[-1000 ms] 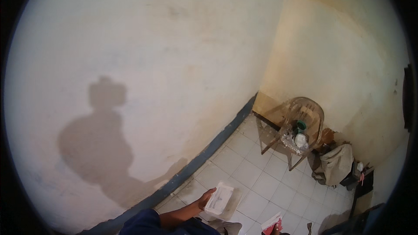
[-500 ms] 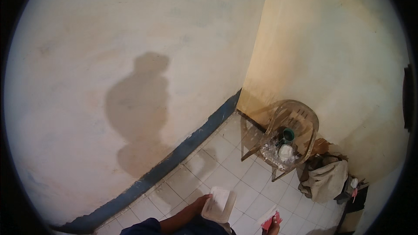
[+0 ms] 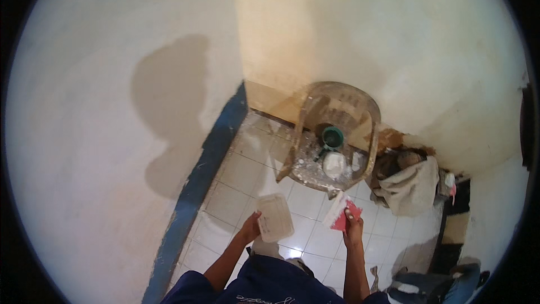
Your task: The person applies plaster or filler to a wall using a spatula and a plastic container, smoothing the material across the surface in overlapping strokes.
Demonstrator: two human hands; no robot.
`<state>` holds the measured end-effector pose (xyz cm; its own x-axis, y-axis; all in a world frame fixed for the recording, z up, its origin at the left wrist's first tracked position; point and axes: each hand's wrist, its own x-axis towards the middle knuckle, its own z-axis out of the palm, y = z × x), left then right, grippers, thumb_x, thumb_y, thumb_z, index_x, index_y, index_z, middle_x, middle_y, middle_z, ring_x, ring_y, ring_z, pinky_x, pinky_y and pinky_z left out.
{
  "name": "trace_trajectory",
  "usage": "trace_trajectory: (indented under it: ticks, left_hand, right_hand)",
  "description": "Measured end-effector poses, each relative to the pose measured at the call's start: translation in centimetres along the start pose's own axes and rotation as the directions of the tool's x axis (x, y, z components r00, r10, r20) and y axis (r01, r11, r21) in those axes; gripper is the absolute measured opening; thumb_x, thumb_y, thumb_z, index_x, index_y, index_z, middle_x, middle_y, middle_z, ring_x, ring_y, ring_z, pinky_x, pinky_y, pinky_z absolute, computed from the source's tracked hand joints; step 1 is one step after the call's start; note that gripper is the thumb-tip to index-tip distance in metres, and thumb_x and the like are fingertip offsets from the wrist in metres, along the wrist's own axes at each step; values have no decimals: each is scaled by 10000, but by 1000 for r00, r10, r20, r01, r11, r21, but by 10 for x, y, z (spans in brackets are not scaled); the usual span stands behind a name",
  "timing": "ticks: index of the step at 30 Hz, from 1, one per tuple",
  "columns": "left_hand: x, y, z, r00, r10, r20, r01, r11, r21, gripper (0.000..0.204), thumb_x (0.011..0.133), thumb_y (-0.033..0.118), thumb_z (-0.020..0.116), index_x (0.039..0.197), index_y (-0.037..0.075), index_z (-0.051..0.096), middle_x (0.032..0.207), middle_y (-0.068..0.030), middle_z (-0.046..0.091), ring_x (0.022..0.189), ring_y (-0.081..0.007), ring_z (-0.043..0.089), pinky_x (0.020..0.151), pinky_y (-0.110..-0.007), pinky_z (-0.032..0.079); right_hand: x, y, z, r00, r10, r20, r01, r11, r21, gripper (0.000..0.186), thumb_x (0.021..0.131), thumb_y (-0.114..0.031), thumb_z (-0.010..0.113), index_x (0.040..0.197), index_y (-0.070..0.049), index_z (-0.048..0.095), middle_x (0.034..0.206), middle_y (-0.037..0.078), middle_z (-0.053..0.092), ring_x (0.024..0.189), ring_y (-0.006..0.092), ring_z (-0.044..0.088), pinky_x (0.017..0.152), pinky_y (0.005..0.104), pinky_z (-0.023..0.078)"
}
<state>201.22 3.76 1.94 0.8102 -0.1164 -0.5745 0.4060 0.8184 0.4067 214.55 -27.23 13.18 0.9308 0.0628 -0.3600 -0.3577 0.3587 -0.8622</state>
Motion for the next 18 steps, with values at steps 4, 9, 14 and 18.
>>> trace_trajectory:
  ticks: [4,9,14,18]
  left_hand:
    - [84,26,18,999,34,41,-37,997,75,615,905,391,571,1387,62,378,1354,-106,497,1221,-262,509,1024,-459,409]
    - [190,29,20,993,-94,71,85,989,119,604,917,400,563,1397,110,341,1340,-59,493,1212,-246,514,990,-477,438]
    - [272,0,2,990,-108,-93,126,968,215,559,940,410,526,1381,114,349,1328,-48,490,1193,-230,497,948,-462,440]
    - [315,-30,-1,959,-136,-249,198,950,243,577,934,408,538,1393,125,333,1341,-54,476,1208,-227,472,961,-475,419]
  right_hand:
    - [83,25,-40,982,-19,-190,-2,994,-109,133,851,-103,658,966,-38,644,860,-2,623,718,72,568,590,212,435]
    - [188,48,-89,935,35,-353,-152,939,-309,185,830,-145,684,963,-16,671,771,7,633,646,95,563,557,259,430]
    - [301,78,-116,931,-82,-355,-164,776,-609,210,813,-170,701,956,-16,699,753,11,640,696,96,556,619,283,442]
    - [371,110,-137,956,-107,-272,-41,872,-487,203,809,-179,702,957,-40,717,778,20,659,716,104,554,642,292,448]
